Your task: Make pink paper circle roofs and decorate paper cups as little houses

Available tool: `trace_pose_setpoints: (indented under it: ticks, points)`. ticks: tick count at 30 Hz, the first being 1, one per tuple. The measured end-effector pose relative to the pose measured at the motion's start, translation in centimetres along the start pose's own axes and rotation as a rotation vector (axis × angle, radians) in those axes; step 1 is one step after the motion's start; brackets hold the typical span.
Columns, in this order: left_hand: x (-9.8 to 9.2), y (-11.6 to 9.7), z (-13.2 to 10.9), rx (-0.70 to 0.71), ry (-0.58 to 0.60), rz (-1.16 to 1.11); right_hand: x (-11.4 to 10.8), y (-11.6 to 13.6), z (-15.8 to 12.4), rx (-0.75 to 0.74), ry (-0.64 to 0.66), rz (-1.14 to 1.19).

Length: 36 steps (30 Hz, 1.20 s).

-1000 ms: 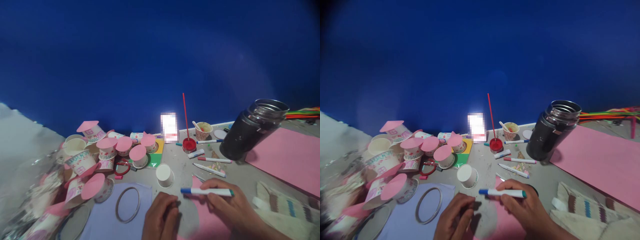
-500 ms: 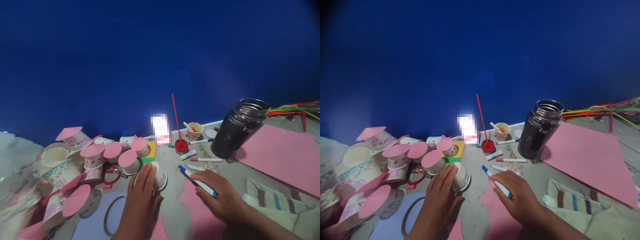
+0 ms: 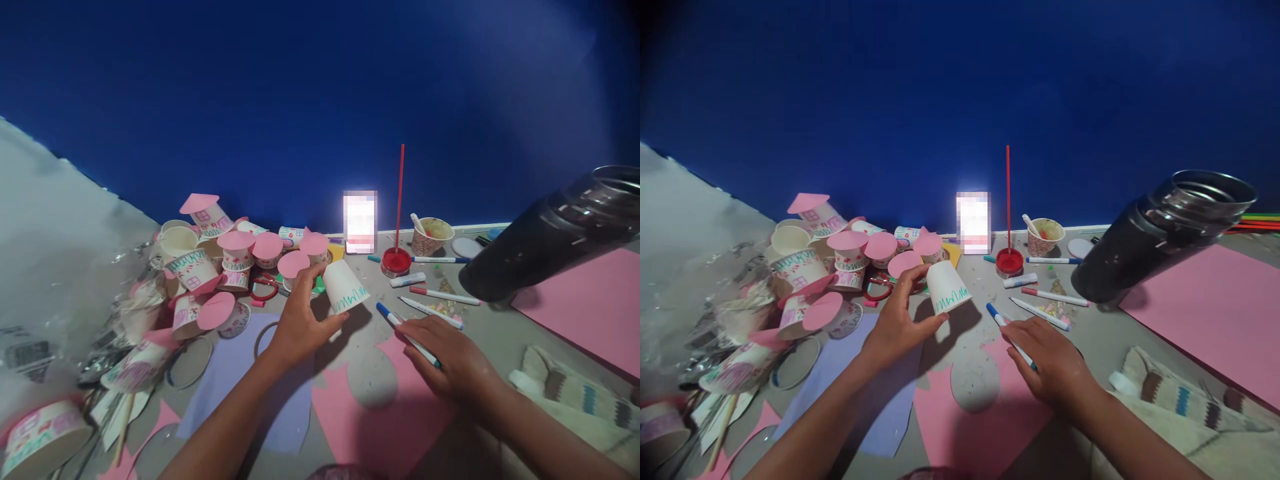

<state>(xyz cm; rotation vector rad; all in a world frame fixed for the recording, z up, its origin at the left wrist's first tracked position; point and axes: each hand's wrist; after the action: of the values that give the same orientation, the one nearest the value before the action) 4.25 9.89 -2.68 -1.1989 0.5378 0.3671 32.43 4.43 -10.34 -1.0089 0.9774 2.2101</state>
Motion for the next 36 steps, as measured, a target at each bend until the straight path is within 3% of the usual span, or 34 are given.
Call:
trace_pose_setpoints:
  ticks: [8, 16, 25, 30, 36]
  points:
    - [-0.3, 0.2, -0.5, 0.102, 0.065, 0.114, -0.6, 0.5, 0.3, 0.002, -0.019, 0.042]
    - [0.0, 0.3, -0.7, 0.228, 0.043, 0.255, -0.7, 0.4, 0.2, 0.029, -0.007, 0.049]
    - [-0.2, -0.5, -1.2, 0.342, 0.025, 0.229, -0.1, -0.1, -0.1, -0.015, 0.074, -0.121]
    - [0.4, -2.4, -3.8, 0.3, 0.174, 0.131, -1.1, 1.2, 0.5, -0.047, 0.009, -0.108]
    - [1.3, -3.7, -6.3, 0.191, 0.35, -0.022, -2.9, 4.0, 1.7, -0.016, 0.169, 0.133]
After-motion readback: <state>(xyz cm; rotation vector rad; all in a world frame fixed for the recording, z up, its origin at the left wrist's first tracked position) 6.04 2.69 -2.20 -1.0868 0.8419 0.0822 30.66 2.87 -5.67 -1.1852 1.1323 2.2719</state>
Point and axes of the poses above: each hand's wrist, its own z-axis towards the middle knuckle, its own x-axis out of the palm, y = z × x, and after that the axes turned 2 degrees about -z, right-handed
